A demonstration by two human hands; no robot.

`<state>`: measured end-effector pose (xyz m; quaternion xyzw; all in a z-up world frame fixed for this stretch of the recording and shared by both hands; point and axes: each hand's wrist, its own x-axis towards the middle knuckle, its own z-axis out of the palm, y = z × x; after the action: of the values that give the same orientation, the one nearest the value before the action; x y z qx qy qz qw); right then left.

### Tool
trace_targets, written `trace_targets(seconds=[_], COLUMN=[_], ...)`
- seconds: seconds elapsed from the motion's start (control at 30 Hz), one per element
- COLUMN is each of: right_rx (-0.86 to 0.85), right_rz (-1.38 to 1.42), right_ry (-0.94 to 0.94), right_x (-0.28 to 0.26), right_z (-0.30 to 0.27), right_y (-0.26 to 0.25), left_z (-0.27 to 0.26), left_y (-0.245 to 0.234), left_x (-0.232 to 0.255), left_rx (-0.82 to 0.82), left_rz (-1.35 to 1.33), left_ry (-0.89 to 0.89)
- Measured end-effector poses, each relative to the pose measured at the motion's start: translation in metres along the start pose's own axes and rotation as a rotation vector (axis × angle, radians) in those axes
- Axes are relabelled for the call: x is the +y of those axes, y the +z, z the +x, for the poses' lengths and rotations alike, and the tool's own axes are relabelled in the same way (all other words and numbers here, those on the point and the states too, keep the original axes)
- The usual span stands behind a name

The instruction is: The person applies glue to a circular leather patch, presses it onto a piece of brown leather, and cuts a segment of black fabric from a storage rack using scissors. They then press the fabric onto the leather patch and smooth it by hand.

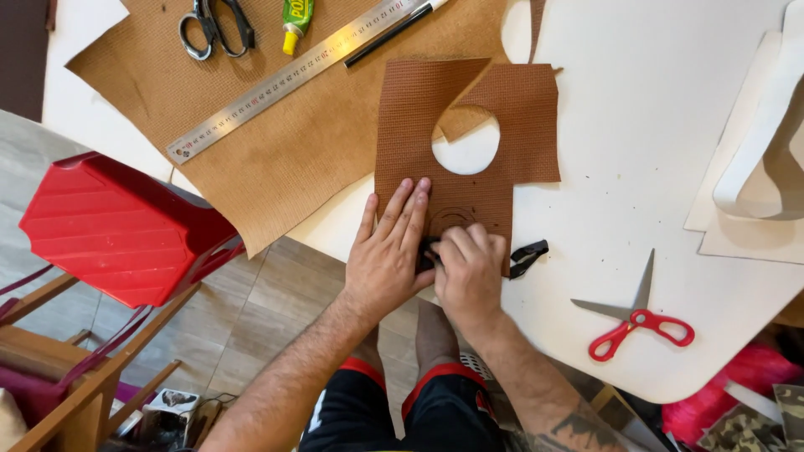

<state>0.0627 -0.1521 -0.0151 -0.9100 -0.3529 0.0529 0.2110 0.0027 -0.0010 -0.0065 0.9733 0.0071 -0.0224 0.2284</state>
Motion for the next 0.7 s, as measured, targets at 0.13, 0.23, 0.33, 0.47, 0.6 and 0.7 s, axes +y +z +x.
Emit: trace_targets(seconds=[0.13,0.23,0.33,0.47,0.6,0.7], right_rx=[0.155,0.179,0.165,0.13,0.18,0.152], right_rz=[-0.035,-0.064,-0.036,-0.005,-0.07,-0.024], right_ry=[-0.01,0.073,0.194,0.019,0.09,0.082], right_x=[0.003,0.014,0.022,0.022,0.036,0.019], right_z=[0.038,0.015,-0.028,0.0,-0.009,-0.025], right_y=[0.001,-0.007,-0.011,0.008,-0.003,0.012], left_z=[-0.005,-0.004,-0.005,-0.002,-0.007,-0.004], left_y=[-0.004,-0.004,0.0,0.0,-0.003,0.0], left_x=[0.006,0.004,0.004,0.005,0.006,0.006], left_rx=[-0.02,-0.014,-0.013,-0.009,-0.02,-0.012], left_rz=[-0.008,-0.029,-0.038,-0.01,-0.026,-0.006], left_ry=[-0.017,-0.013,-0.013,0.0,-0.01,-0.01])
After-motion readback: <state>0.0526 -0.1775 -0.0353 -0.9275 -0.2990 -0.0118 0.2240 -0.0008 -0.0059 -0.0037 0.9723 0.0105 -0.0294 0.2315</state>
